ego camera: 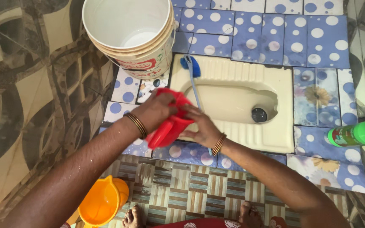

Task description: The person cleans a squat toilet by repeatedly scooping water from a bucket with a red jug and pouring it into the bowl. They use a long-handled brush to scrub the interior surfaces and rinse the bowl with water.

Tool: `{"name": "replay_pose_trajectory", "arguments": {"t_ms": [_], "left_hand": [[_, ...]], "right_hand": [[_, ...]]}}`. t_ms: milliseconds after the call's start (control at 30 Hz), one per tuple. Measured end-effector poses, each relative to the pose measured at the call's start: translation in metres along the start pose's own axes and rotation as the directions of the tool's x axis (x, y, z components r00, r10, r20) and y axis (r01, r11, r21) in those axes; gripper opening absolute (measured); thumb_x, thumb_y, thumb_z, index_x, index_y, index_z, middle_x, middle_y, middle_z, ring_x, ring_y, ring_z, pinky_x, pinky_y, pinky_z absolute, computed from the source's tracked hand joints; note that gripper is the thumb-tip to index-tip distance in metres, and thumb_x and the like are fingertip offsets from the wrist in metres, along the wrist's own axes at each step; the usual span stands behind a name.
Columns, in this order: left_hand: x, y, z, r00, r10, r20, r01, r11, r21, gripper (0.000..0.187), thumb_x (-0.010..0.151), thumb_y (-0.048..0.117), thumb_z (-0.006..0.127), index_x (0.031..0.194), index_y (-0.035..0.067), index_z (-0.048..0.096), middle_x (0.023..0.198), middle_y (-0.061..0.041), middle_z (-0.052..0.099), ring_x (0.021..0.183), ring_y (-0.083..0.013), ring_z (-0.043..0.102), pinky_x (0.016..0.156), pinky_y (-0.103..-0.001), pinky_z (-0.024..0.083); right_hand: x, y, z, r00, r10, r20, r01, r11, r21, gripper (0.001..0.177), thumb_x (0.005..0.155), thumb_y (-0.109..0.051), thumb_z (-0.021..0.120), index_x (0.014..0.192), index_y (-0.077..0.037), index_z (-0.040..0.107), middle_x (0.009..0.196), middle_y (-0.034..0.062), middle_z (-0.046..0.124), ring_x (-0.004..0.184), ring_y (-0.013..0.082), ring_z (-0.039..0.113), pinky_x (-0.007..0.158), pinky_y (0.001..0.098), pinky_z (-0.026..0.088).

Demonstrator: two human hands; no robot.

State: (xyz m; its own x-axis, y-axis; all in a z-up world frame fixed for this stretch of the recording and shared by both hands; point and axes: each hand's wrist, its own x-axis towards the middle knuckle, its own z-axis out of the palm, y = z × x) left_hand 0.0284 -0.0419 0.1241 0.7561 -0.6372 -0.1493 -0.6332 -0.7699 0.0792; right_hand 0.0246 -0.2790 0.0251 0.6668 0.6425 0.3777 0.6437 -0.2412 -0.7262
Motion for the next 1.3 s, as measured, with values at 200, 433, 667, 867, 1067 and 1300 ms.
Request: {"name": "replay_pose_trajectory", "arguments": {"t_ms": [200, 433, 667, 867, 1067, 1300], "left_hand": [[0.038, -0.128, -0.049, 0.869, -0.24, -0.433, 0.367, 0.899, 0.238, 0.112, 0.054, 0.039, 0.09, 0.154, 0.005, 0.053, 0.155, -0.026, 0.042, 0.148, -0.0387, 0.027, 0.117, -0.062, 0.016], [0.066, -0.146, 0.015, 0.827, -0.464, -0.319, 0.488, 0.873, -0.004, 0.035, 0.087, 0.04, 0.078, 0.11, 0.014, 0.072, 0.088, -0.013, 0.074, 0.087, -0.0327, 0.07, 0.082, -0.048, 0.054], [0.059, -0.074, 0.019, 0.819, -0.553, -0.153, 0.543, 0.833, -0.107, 0.039, 0.076, 0.031, 0.077, 0.11, 0.015, 0.066, 0.087, -0.012, 0.074, 0.076, -0.0331, 0.072, 0.066, -0.05, 0.054], [0.037, -0.009, 0.074, 0.777, -0.455, -0.435, 0.435, 0.888, -0.151, 0.013, 0.085, 0.01, 0.065, 0.098, 0.01, 0.066, 0.077, -0.01, 0.074, 0.065, -0.0285, 0.072, 0.058, -0.042, 0.056], [0.046, 0.037, 0.106, 0.689, -0.574, -0.443, 0.535, 0.815, -0.222, 0.011, 0.079, 0.009, 0.066, 0.09, 0.005, 0.066, 0.08, -0.013, 0.072, 0.073, -0.0294, 0.072, 0.063, -0.041, 0.059], [0.066, 0.055, 0.136, 0.704, -0.615, -0.354, 0.571, 0.787, -0.232, 0.009, 0.085, 0.009, 0.067, 0.089, 0.002, 0.071, 0.078, -0.015, 0.072, 0.075, -0.0284, 0.073, 0.064, -0.038, 0.06]], "right_hand": [[0.014, -0.016, -0.064, 0.937, 0.324, -0.129, -0.335, 0.939, -0.078, 0.024, 0.09, -0.017, 0.076, 0.108, -0.002, 0.077, 0.1, 0.0182, 0.076, 0.093, 0.0324, 0.074, 0.085, 0.0434, 0.056], [0.066, -0.068, -0.119, 0.889, 0.195, -0.414, -0.322, 0.91, -0.261, 0.028, 0.099, -0.018, 0.073, 0.115, 0.004, 0.069, 0.103, 0.0258, 0.07, 0.091, 0.0416, 0.068, 0.075, 0.0462, 0.051], [0.203, -0.054, -0.086, 0.968, -0.105, -0.227, 0.045, 0.966, -0.254, 0.029, 0.106, -0.022, 0.072, 0.103, 0.007, 0.066, 0.093, 0.0246, 0.067, 0.085, 0.0391, 0.066, 0.077, 0.0447, 0.053], [0.268, 0.012, -0.007, 0.742, 0.643, 0.189, -0.667, 0.678, 0.309, 0.033, 0.096, -0.03, 0.068, 0.101, 0.002, 0.069, 0.087, 0.0151, 0.074, 0.071, 0.0267, 0.075, 0.052, 0.0359, 0.065], [0.233, 0.059, 0.05, 0.439, 0.85, 0.29, -0.756, 0.176, 0.63, 0.045, 0.093, -0.032, 0.07, 0.118, 0.004, 0.063, 0.113, 0.0197, 0.071, 0.084, 0.0341, 0.075, 0.058, 0.0445, 0.066], [0.18, 0.102, 0.06, 0.498, 0.79, 0.358, -0.815, 0.285, 0.504, 0.043, 0.097, -0.038, 0.07, 0.114, 0.001, 0.069, 0.089, 0.0149, 0.067, 0.07, 0.0279, 0.058, 0.059, 0.0397, 0.067]]}}
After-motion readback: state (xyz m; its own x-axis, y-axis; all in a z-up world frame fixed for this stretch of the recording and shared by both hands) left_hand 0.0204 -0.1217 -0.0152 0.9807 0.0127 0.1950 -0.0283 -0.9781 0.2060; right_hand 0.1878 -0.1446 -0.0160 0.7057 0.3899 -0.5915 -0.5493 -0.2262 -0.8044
